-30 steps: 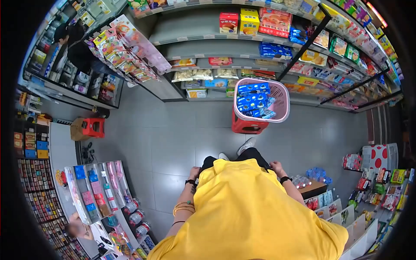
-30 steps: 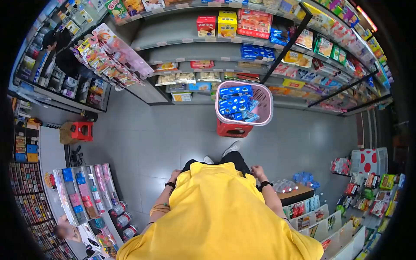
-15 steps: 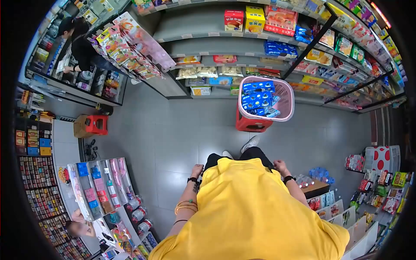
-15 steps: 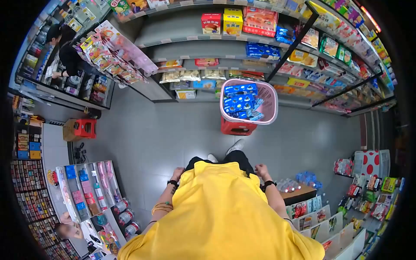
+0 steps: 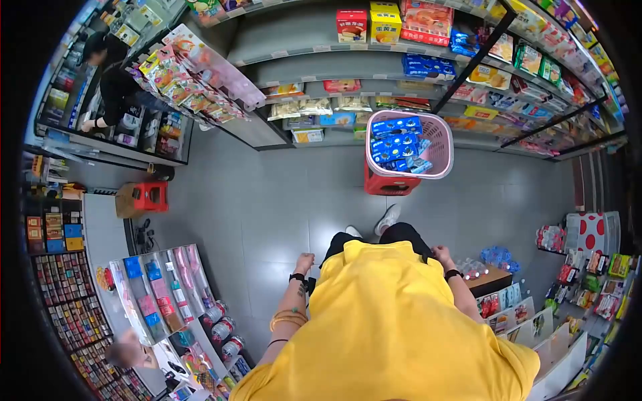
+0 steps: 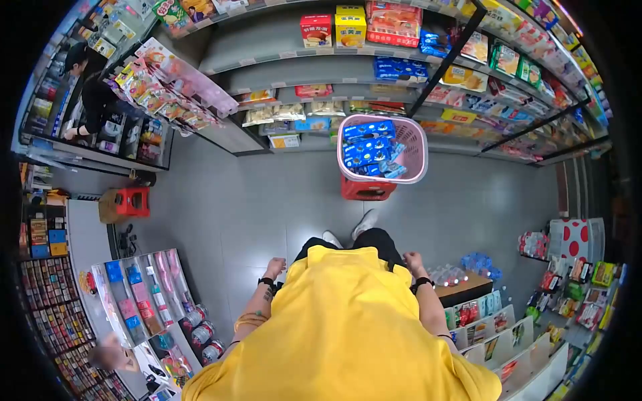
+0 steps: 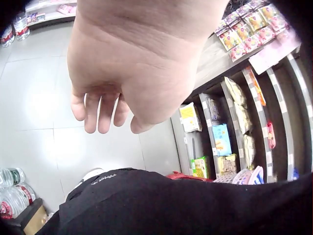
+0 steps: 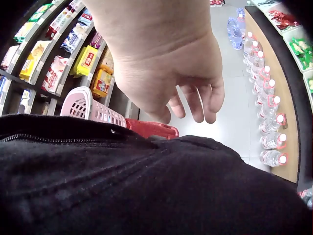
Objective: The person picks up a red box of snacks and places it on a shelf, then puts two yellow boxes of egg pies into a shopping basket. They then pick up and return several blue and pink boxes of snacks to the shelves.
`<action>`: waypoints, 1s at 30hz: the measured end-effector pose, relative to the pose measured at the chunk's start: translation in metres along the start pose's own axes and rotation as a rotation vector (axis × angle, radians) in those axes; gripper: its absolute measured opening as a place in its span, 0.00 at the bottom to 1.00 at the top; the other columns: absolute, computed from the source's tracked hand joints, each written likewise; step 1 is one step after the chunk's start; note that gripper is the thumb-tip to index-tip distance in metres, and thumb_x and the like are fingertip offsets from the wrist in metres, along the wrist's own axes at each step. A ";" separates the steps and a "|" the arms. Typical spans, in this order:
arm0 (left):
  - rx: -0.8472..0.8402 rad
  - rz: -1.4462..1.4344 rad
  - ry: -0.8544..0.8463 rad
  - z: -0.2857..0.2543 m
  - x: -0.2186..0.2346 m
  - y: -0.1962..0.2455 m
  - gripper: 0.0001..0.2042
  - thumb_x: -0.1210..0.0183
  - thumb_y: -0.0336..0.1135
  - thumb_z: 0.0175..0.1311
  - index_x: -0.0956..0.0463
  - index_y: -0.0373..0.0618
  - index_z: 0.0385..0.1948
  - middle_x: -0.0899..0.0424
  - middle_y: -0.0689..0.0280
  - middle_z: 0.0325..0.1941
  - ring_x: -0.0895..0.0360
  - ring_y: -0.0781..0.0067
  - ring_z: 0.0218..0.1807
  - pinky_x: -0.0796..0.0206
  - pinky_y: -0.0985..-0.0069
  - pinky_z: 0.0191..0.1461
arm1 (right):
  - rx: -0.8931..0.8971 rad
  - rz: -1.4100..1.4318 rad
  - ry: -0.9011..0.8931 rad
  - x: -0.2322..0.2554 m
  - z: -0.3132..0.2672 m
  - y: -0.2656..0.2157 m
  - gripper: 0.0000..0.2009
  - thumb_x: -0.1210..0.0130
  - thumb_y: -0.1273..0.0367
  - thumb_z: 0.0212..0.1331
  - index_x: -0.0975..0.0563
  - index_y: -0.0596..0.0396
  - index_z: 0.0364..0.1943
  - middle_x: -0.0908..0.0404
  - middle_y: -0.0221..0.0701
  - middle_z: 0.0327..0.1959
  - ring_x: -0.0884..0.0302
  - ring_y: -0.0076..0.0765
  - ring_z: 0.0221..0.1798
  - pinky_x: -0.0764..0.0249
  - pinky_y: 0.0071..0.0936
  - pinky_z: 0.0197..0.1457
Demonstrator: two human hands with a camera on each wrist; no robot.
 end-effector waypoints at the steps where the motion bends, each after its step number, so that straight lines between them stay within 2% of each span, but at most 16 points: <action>1: 0.024 -0.017 -0.014 -0.002 -0.002 0.001 0.13 0.45 0.41 0.56 0.23 0.38 0.29 0.23 0.67 0.23 0.27 0.74 0.22 0.38 0.76 0.23 | 0.010 -0.006 -0.003 -0.001 0.005 0.000 0.14 0.43 0.63 0.52 0.22 0.63 0.36 0.22 0.33 0.27 0.27 0.29 0.27 0.29 0.28 0.33; 5: 0.052 -0.069 -0.017 -0.012 -0.015 0.010 0.13 0.45 0.41 0.56 0.23 0.39 0.27 0.25 0.68 0.22 0.28 0.76 0.22 0.39 0.77 0.22 | 0.024 0.012 -0.007 0.006 0.021 -0.021 0.14 0.43 0.64 0.52 0.22 0.63 0.34 0.23 0.32 0.26 0.28 0.28 0.26 0.30 0.27 0.31; 9: 0.070 -0.112 -0.010 -0.012 -0.026 0.031 0.12 0.45 0.40 0.56 0.24 0.39 0.26 0.25 0.68 0.21 0.29 0.77 0.21 0.40 0.78 0.21 | -0.042 0.095 -0.077 0.014 0.050 -0.046 0.13 0.46 0.64 0.55 0.24 0.61 0.37 0.24 0.31 0.27 0.27 0.28 0.24 0.30 0.26 0.27; 12: 0.015 -0.136 -0.057 0.003 -0.037 0.043 0.11 0.45 0.40 0.55 0.25 0.41 0.24 0.25 0.69 0.20 0.30 0.78 0.20 0.41 0.78 0.20 | -0.079 0.113 -0.121 0.025 0.064 -0.075 0.11 0.48 0.65 0.57 0.26 0.58 0.38 0.25 0.30 0.26 0.27 0.27 0.22 0.32 0.23 0.23; 15: -0.001 -0.117 0.070 0.001 -0.038 0.066 0.11 0.45 0.40 0.55 0.26 0.43 0.21 0.26 0.71 0.19 0.32 0.79 0.18 0.44 0.79 0.20 | -0.071 0.109 -0.115 0.038 0.076 -0.102 0.09 0.49 0.67 0.57 0.27 0.57 0.37 0.26 0.30 0.25 0.27 0.26 0.20 0.35 0.21 0.18; 20: 0.039 -0.109 0.069 0.000 -0.055 0.092 0.10 0.45 0.40 0.54 0.24 0.41 0.25 0.25 0.69 0.21 0.30 0.78 0.21 0.42 0.79 0.21 | -0.069 0.048 -0.175 0.057 0.108 -0.111 0.12 0.49 0.64 0.58 0.27 0.58 0.41 0.24 0.30 0.29 0.24 0.28 0.23 0.31 0.22 0.22; 26: 0.063 -0.117 0.153 -0.017 -0.078 0.119 0.11 0.45 0.38 0.55 0.23 0.40 0.32 0.23 0.68 0.26 0.26 0.77 0.26 0.37 0.81 0.27 | -0.067 0.036 -0.214 0.079 0.135 -0.110 0.11 0.49 0.64 0.58 0.26 0.56 0.39 0.24 0.29 0.28 0.25 0.25 0.23 0.32 0.20 0.22; 30: 0.030 -0.140 0.189 -0.034 -0.088 0.127 0.11 0.45 0.36 0.56 0.23 0.39 0.36 0.21 0.67 0.30 0.24 0.75 0.30 0.33 0.79 0.31 | -0.023 0.048 -0.177 0.099 0.155 -0.122 0.12 0.46 0.64 0.56 0.25 0.58 0.37 0.23 0.29 0.25 0.25 0.27 0.21 0.32 0.23 0.21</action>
Point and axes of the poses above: each hand's wrist, its own z-axis towards the middle knuckle, its own x-axis out of the back of the hand, y = z × x, the point moved 10 cm from there along z, towards the middle knuckle
